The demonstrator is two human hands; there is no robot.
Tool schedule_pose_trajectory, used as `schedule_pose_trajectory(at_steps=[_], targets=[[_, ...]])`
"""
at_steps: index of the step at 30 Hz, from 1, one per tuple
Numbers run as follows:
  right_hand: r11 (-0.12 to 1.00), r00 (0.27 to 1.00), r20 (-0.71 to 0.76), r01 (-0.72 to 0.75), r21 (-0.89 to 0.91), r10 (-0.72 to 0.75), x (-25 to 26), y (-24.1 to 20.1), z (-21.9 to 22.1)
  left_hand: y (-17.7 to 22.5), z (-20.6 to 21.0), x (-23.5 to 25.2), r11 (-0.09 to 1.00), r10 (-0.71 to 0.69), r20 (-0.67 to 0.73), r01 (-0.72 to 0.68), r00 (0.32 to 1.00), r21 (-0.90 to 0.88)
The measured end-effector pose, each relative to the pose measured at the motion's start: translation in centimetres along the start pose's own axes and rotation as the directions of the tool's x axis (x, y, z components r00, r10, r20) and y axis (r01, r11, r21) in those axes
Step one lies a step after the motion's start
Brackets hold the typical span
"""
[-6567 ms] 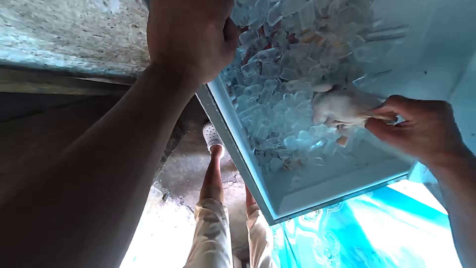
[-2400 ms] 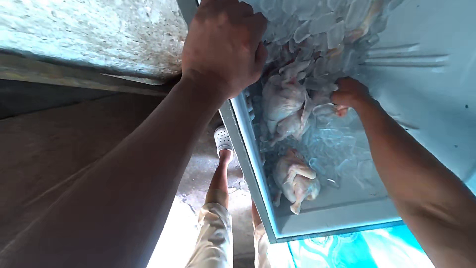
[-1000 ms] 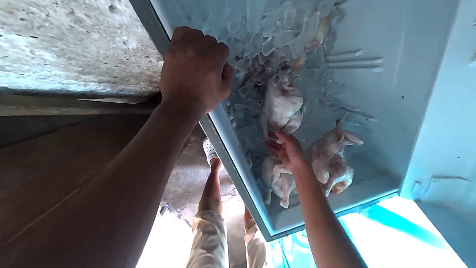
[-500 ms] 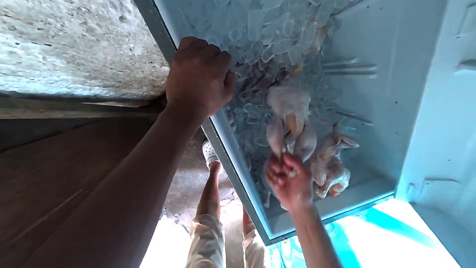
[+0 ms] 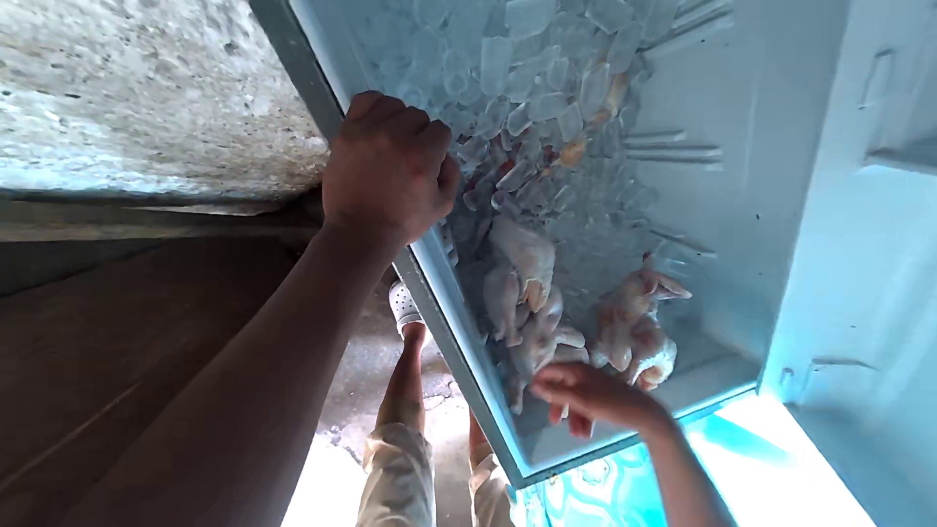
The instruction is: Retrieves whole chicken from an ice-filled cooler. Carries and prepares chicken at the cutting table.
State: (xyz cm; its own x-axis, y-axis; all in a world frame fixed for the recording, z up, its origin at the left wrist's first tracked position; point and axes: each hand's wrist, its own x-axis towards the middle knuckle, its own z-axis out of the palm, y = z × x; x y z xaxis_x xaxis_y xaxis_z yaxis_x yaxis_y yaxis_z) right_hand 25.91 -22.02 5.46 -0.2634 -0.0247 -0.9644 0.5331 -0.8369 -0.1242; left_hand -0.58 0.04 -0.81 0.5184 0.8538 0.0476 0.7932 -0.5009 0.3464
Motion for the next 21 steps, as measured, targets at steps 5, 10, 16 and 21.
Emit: schedule_pose_trajectory(at_steps=[5, 10, 16, 21], targets=[[0.895, 0.625, -0.672, 0.425, -0.135, -0.398, 8.2, -5.3, -14.2, 0.0, -0.1, 0.0, 1.000, 0.000, 0.007, 0.000, 1.000, -0.007], [0.891, 0.520, -0.753, 0.408, -0.197, -0.404, 20.5, -9.3, -23.7, 0.0, 0.0, 0.0, 1.000, -0.001, -0.008, 0.001, 1.000, 0.021], [0.925, 0.478, -0.824, 0.353, -0.138, -0.305, 22.9, -9.0, -25.1, 0.1, 0.1, -0.1, 0.999, 0.015, -0.016, -0.015, 1.000, 0.035], [0.903, 0.506, -0.840, 0.428, 0.047, -0.196, 24.9, -8.9, -26.0, 0.0, 0.1, -0.1, 0.999, 0.009, -0.029, -0.008, 1.000, 0.040]])
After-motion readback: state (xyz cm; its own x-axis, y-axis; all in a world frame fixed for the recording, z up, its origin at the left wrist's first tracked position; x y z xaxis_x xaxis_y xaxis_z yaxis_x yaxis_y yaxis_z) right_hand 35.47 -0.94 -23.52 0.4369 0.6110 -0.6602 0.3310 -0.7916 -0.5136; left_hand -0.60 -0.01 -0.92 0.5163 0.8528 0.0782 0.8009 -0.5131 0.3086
